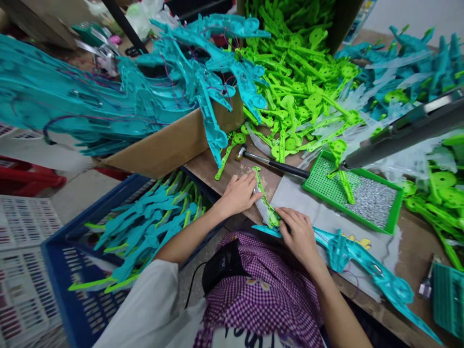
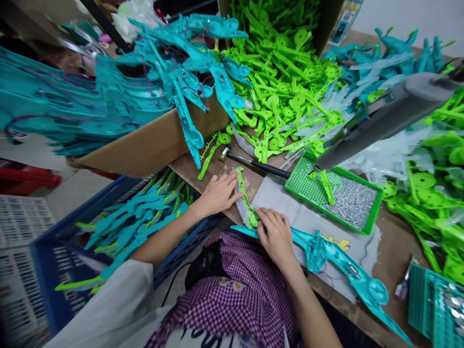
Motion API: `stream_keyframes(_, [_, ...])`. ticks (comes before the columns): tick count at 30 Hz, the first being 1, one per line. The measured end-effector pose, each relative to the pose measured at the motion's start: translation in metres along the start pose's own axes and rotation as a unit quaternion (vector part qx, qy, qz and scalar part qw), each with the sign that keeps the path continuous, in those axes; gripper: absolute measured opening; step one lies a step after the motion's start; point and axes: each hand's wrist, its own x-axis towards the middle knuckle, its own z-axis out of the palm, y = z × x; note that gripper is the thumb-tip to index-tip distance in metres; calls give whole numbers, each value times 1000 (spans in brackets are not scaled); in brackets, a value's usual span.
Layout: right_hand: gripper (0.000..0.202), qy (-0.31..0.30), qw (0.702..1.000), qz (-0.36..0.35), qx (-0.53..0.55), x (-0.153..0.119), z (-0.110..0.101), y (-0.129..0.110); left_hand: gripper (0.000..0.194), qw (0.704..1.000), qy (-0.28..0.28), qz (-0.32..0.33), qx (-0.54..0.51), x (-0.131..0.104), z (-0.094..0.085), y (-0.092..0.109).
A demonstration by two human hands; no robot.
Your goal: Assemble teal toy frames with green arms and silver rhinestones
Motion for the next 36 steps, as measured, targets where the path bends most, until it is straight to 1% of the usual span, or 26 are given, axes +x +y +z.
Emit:
stream_keyframes(2, [38,0,1000,0,-3,0,0,0,47,1000,3,-15,-27,-1,2,-2])
stream_keyframes(4, [38,0,1000,-1,-2,0,0,0,48,997,18,-45,-65,-4,7,-6])
stream_keyframes(8, [38,-7,1000,-1,8,0,1,2,45,984,65,-106,-131,-7,20,-11])
stream_keyframes(10, [38,-14,1000,-2,10,-1,0,2,43,976,107,-121,-149,-8,24,-14])
stream_keyframes(12, [38,-1,1000,-6,5,-3,-1,2,42,965,171,-146,-135,-10,24,-21])
stream_keyframes(14, [39,39,999,-10,-1,-8,-4,1,41,953,220,-192,-79,-14,21,-32])
stream_keyframes(16, [39,79,997,-9,8,-12,-9,1,40,946,224,-235,-8,-20,18,-46])
stream_keyframes(18, [38,98,994,0,40,-14,-15,0,39,946,204,-250,37,-27,18,-59])
stream_keyframes(20, [35,109,991,17,74,-10,-22,-4,36,948,200,-242,42,-32,22,-69])
stream_keyframes(21, [33,116,989,25,87,-6,-27,-8,34,948,211,-236,32,-34,25,-72])
stream_keyframes(23, [29,137,984,32,106,10,-39,-22,29,940,254,-227,-3,-37,32,-75])
stream_keyframes(25, [26,164,976,18,140,32,-53,-43,25,923,307,-228,-45,-39,38,-75])
stream_keyframes(28, [26,204,952,-38,223,64,-70,-75,25,885,371,-259,-107,-41,44,-74])
stream_keyframes(30, [26,182,945,-74,261,73,-75,-87,28,852,400,-299,-156,-47,46,-74])
stream_keyframes(32, [26,145,948,-79,272,67,-73,-87,28,817,423,-340,-196,-59,50,-76])
stream_keyframes(33, [26,136,951,-68,270,59,-69,-84,27,806,429,-354,-202,-69,54,-77])
stream_keyframes(34, [28,140,953,-51,262,50,-66,-80,26,801,433,-363,-199,-80,58,-78])
stream_keyframes(35, [30,151,956,-34,250,41,-61,-75,24,803,433,-364,-186,-93,62,-79])
stream_keyframes(36, [32,164,958,-20,235,33,-57,-70,23,812,429,-358,-168,-107,66,-78])
